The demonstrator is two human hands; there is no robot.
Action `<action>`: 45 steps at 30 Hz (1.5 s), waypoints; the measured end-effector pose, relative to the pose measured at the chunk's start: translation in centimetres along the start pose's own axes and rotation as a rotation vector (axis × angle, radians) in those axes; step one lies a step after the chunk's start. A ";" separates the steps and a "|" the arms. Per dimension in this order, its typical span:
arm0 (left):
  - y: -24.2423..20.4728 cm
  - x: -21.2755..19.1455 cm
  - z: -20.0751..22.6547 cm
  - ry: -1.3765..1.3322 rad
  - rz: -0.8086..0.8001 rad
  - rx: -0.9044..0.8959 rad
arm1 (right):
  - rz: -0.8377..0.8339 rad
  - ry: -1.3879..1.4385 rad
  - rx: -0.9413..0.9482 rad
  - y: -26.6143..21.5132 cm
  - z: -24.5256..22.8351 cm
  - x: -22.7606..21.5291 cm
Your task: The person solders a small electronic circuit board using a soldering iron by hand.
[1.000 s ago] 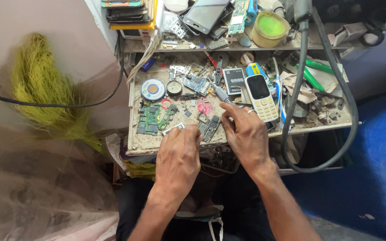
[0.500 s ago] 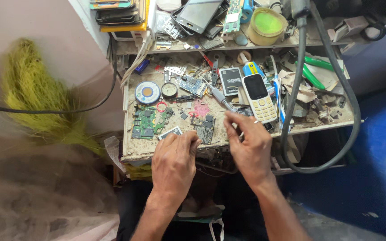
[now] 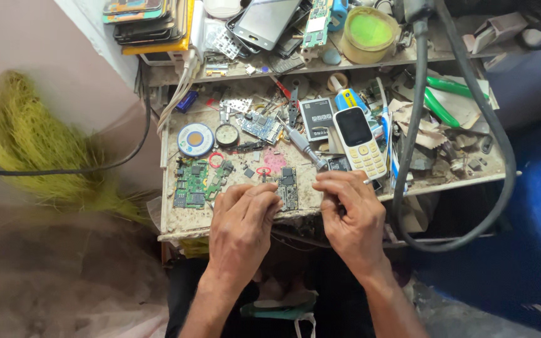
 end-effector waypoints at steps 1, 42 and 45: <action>0.0 0.1 -0.1 0.000 -0.002 0.004 | 0.012 0.015 0.001 -0.1 0.2 0.0; -6.2 1.4 1.5 -0.357 -0.012 -0.094 | -0.168 0.875 0.786 -13.9 5.6 3.8; -6.6 1.4 1.2 -0.406 -0.001 -0.114 | -0.208 0.928 0.803 -14.1 5.3 4.1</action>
Point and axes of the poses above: each hand's wrist, its own y-axis towards the middle knuckle, its own x-axis out of the palm, z = x × y, the point moved 4 cm from there along y, towards the middle knuckle, and after that the axes turned 1 degree about z, right-handed, at the moved point
